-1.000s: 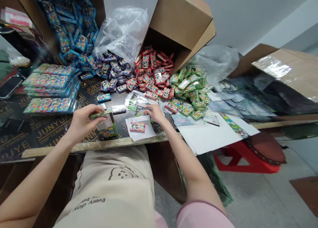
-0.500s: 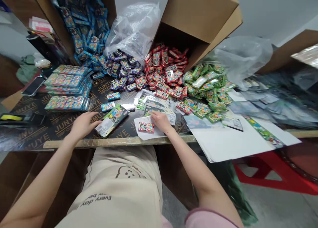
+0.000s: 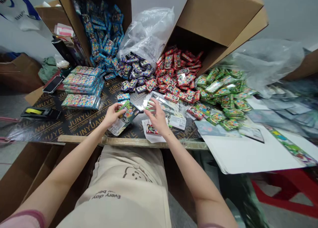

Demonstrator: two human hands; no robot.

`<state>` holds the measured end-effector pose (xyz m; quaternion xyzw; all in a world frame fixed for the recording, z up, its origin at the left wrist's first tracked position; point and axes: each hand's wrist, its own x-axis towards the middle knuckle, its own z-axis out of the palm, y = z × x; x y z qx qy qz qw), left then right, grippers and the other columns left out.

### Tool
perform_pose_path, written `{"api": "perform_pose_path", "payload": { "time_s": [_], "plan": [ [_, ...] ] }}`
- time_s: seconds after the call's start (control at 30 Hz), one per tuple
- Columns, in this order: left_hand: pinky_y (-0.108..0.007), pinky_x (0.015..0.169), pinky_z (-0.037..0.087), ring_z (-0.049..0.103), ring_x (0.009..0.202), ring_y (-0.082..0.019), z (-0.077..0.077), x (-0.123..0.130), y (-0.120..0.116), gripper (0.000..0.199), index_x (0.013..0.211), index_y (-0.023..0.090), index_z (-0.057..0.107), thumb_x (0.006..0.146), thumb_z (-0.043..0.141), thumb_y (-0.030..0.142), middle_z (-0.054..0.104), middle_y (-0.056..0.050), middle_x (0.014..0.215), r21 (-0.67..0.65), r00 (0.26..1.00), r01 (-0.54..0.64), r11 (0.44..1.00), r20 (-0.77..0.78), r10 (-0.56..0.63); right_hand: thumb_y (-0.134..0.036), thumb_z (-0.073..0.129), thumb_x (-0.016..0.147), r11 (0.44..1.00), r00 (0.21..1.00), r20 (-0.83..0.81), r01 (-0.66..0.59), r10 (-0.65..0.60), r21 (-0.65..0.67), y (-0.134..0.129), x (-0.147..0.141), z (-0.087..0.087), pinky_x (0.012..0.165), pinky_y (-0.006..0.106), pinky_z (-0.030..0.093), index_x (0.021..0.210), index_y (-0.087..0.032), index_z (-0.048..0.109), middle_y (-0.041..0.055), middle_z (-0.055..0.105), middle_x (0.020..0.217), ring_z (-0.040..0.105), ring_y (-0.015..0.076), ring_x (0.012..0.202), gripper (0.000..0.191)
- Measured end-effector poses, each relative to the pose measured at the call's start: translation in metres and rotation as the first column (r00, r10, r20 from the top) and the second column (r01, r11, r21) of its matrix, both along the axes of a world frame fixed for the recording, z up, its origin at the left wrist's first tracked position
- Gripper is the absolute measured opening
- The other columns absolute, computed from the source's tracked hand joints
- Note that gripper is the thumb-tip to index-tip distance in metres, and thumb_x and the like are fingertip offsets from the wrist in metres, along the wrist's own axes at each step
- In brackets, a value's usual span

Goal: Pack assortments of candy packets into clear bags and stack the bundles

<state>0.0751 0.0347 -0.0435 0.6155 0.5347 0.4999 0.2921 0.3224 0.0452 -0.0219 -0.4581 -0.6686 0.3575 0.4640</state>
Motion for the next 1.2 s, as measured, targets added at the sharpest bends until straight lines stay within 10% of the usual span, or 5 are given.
{"api": "perform_pose_path", "payload": {
  "time_s": [0.23,0.53,0.73,0.9,1.2],
  "plan": [
    [-0.024,0.069,0.050,0.061,0.072,-0.013,0.030,0.007,-0.040,0.035,0.092,0.019,0.055,0.069,0.077,0.033,0.063,0.002,0.077,-0.115,0.909,0.066,0.991,0.416,-0.013,-0.039,0.067,0.084,0.986,0.972,-0.213,-0.071,0.102,0.147,-0.012,-0.068,0.035,0.083,0.039,0.059,0.133,-0.034,0.051,0.0028,0.072,0.109,0.069,0.0211,0.096,0.051],
    [-0.025,0.069,0.054,0.063,0.086,-0.015,0.066,-0.006,-0.051,0.010,0.090,0.021,0.073,0.080,0.070,0.022,0.063,-0.004,0.092,0.293,0.994,0.020,0.956,-0.105,0.011,-0.027,0.060,0.090,0.915,0.997,-0.010,-0.062,0.072,0.399,-0.028,-0.073,0.031,0.098,0.041,0.052,0.121,-0.032,0.062,0.0003,0.076,0.100,0.072,0.0212,0.096,0.031],
    [-0.026,0.067,0.049,0.061,0.076,-0.015,0.079,-0.006,-0.046,0.004,0.078,0.017,0.067,0.079,0.069,0.014,0.062,-0.002,0.081,0.343,0.959,0.138,0.929,-0.280,-0.039,-0.039,0.057,0.092,0.966,0.982,-0.003,-0.186,0.190,0.181,-0.026,-0.057,0.064,0.099,0.043,0.050,0.135,-0.030,0.049,0.0027,0.074,0.101,0.069,0.0217,0.103,0.044],
    [-0.025,0.061,0.042,0.056,0.068,-0.013,0.081,-0.002,-0.043,0.007,0.080,0.018,0.069,0.079,0.066,0.012,0.056,0.000,0.074,0.349,0.941,0.142,0.926,-0.338,-0.016,-0.044,0.065,0.085,0.959,0.969,0.193,-0.195,0.156,0.206,-0.018,-0.050,0.106,0.107,0.047,0.038,0.098,-0.024,0.067,0.0073,0.059,0.132,0.050,0.0267,0.129,0.024],
    [-0.026,0.063,0.044,0.059,0.068,-0.014,0.081,0.000,-0.043,0.011,0.068,0.017,0.061,0.076,0.066,0.011,0.061,0.000,0.072,0.365,0.951,0.079,0.928,-0.306,0.039,-0.048,0.070,0.075,0.889,0.897,0.089,-0.409,0.433,-0.206,-0.010,-0.073,0.104,0.071,0.031,0.047,0.070,-0.017,0.063,0.0051,0.070,0.080,0.062,0.0177,0.076,0.032]
  ]
}}
